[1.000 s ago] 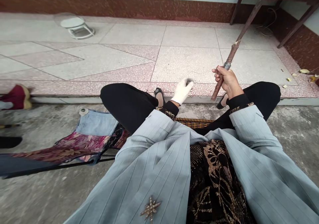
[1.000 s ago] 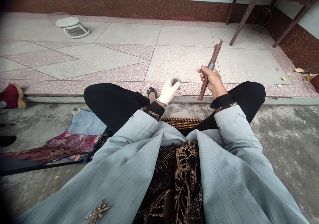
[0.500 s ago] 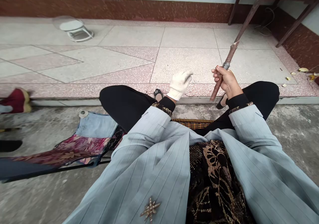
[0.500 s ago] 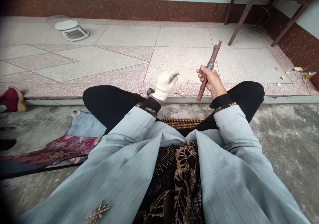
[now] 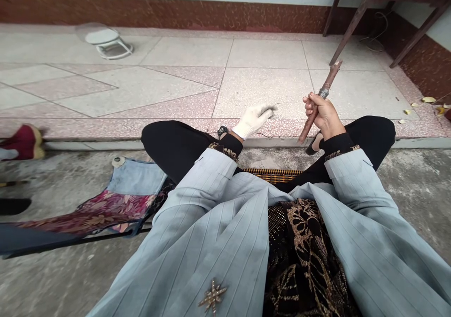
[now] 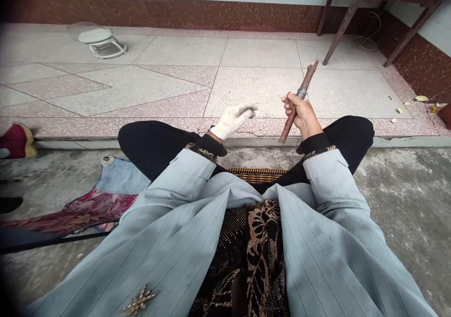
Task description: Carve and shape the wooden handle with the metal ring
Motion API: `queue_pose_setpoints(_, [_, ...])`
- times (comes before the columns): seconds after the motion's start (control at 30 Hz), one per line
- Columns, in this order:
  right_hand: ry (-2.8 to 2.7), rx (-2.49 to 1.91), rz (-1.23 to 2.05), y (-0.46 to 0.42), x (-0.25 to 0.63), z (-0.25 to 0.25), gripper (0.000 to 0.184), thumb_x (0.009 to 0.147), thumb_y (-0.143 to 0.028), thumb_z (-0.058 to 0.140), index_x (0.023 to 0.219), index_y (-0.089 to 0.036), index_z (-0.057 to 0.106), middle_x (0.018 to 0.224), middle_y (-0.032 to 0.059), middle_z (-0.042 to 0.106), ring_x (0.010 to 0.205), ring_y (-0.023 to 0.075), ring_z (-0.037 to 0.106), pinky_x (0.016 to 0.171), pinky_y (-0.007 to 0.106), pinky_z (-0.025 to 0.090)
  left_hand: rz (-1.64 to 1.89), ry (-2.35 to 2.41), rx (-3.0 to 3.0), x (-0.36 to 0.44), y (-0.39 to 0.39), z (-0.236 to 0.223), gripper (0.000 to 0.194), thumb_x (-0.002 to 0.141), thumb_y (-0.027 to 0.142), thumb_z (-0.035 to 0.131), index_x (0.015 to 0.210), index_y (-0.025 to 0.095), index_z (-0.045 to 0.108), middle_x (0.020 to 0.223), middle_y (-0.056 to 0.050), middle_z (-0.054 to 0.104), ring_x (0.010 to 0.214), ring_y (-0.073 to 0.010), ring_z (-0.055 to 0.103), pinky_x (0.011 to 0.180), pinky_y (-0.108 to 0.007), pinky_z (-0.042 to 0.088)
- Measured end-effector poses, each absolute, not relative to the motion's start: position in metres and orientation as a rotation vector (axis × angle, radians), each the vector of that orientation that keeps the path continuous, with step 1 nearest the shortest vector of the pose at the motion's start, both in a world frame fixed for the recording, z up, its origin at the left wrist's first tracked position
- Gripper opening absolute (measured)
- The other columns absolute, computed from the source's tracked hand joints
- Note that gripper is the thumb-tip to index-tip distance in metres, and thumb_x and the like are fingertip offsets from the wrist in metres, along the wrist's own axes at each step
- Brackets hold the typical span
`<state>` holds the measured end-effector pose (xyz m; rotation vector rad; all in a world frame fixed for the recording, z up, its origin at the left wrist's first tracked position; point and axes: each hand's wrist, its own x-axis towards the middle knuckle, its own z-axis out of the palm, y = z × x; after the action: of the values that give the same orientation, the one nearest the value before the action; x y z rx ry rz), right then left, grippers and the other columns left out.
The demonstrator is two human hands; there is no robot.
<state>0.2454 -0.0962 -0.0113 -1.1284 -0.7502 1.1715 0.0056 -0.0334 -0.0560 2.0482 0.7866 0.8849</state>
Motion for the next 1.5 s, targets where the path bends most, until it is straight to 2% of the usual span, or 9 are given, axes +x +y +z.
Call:
queue_pose_setpoints(0.1, [-0.734, -1.141, 1.149, -0.096, 0.248, -0.01, 0.027, 0.082, -0.032, 0.073, 0.08, -0.02, 0.049, 0.078, -0.0004, 0.064, 0.055, 0.0057, 0.051, 0.044, 0.017, 0.039, 0.707, 0.624, 1.797, -0.004, -0.035, -0.053, 0.025, 0.092, 0.029, 0.055, 0.098, 0.01, 0.071, 0.081, -0.009, 0.072, 0.074, -0.0142, 0.068, 0.075, -0.029, 0.055])
queue_pose_setpoints(0.2, [-0.717, -1.137, 1.156, -0.096, 0.248, -0.011, 0.025, 0.082, -0.029, 0.073, 0.078, -0.019, 0.051, 0.076, -0.0008, 0.064, 0.054, 0.0053, 0.05, 0.044, 0.016, 0.038, 0.59, 0.475, 1.566, -0.013, -0.039, -0.051, 0.037, 0.086, 0.045, 0.064, 0.081, 0.009, 0.07, 0.071, -0.011, 0.069, 0.063, -0.0169, 0.067, 0.064, -0.032, 0.056])
queue_pose_setpoints(0.37, [-0.628, -1.087, 1.173, -0.094, 0.247, -0.016, 0.021, 0.082, -0.024, 0.072, 0.079, -0.018, 0.052, 0.075, -0.0017, 0.063, 0.052, 0.0042, 0.047, 0.043, 0.015, 0.037, 0.736, 0.441, 1.303, -0.017, -0.05, -0.05, 0.051, 0.081, 0.064, 0.061, 0.07, 0.015, 0.063, 0.053, -0.002, 0.056, 0.048, -0.015, 0.059, 0.053, -0.031, 0.052])
queue_pose_setpoints(0.57, [-0.774, -1.041, 1.081, -0.096, 0.246, -0.013, 0.034, 0.081, -0.043, 0.072, 0.079, -0.022, 0.046, 0.092, 0.0011, 0.067, 0.058, 0.0064, 0.051, 0.048, 0.02, 0.042, 0.785, 0.678, 1.756, -0.017, -0.04, -0.04, 0.036, 0.088, 0.048, 0.058, 0.085, 0.014, 0.071, 0.073, -0.007, 0.067, 0.068, -0.0161, 0.064, 0.07, -0.031, 0.053])
queue_pose_setpoints(0.73, [-0.888, -0.972, 1.134, -0.1, 0.242, -0.007, 0.038, 0.082, -0.051, 0.071, 0.079, -0.022, 0.046, 0.075, -0.0029, 0.057, 0.052, 0.0064, 0.045, 0.047, 0.021, 0.039, 0.923, 0.944, 2.436, -0.02, -0.032, -0.029, 0.025, 0.092, 0.038, 0.055, 0.099, 0.023, 0.074, 0.096, -0.007, 0.071, 0.093, -0.0217, 0.064, 0.088, -0.034, 0.046])
queue_pose_setpoints(0.97, [-1.065, -1.119, 1.168, -0.1, 0.232, -0.015, 0.027, 0.077, -0.04, 0.076, 0.081, -0.02, 0.058, 0.054, -0.0071, 0.041, 0.046, 0.0076, 0.036, 0.044, 0.022, 0.033, 0.698, 0.978, 2.902, -0.016, -0.026, -0.012, 0.019, 0.09, 0.027, 0.053, 0.082, 0.022, 0.069, 0.072, -0.005, 0.061, 0.093, -0.0237, 0.062, 0.099, -0.041, 0.036])
queue_pose_setpoints(1.1, [-1.208, -1.335, 1.092, -0.1, 0.223, -0.019, 0.018, 0.071, -0.026, 0.078, 0.078, -0.014, 0.067, 0.047, -0.0055, 0.045, 0.043, 0.0073, 0.035, 0.041, 0.023, 0.026, 0.64, 0.905, 2.96, -0.006, -0.02, -0.008, 0.019, 0.089, 0.028, 0.054, 0.079, 0.02, 0.068, 0.069, -0.005, 0.06, 0.095, -0.024, 0.061, 0.103, -0.043, 0.032])
queue_pose_setpoints(1.27, [-1.335, -1.496, 1.064, -0.102, 0.214, -0.019, 0.014, 0.067, -0.021, 0.08, 0.07, -0.015, 0.068, 0.047, -0.0032, 0.049, 0.043, 0.0082, 0.038, 0.041, 0.024, 0.028, 0.72, 0.854, 2.847, 0.006, -0.018, -0.005, 0.02, 0.088, 0.036, 0.058, 0.081, 0.021, 0.07, 0.07, -0.006, 0.059, 0.099, -0.0264, 0.06, 0.105, -0.044, 0.03])
queue_pose_setpoints(1.5, [-1.387, -1.386, 1.186, -0.112, 0.21, -0.017, 0.019, 0.061, -0.018, 0.083, 0.074, -0.021, 0.069, 0.05, -0.0031, 0.052, 0.045, 0.0097, 0.04, 0.04, 0.024, 0.031, 0.721, 0.881, 2.764, 0.01, -0.028, -0.001, 0.011, 0.084, 0.025, 0.065, 0.074, 0.019, 0.067, 0.066, -0.004, 0.054, 0.097, -0.0269, 0.06, 0.103, -0.046, 0.033])
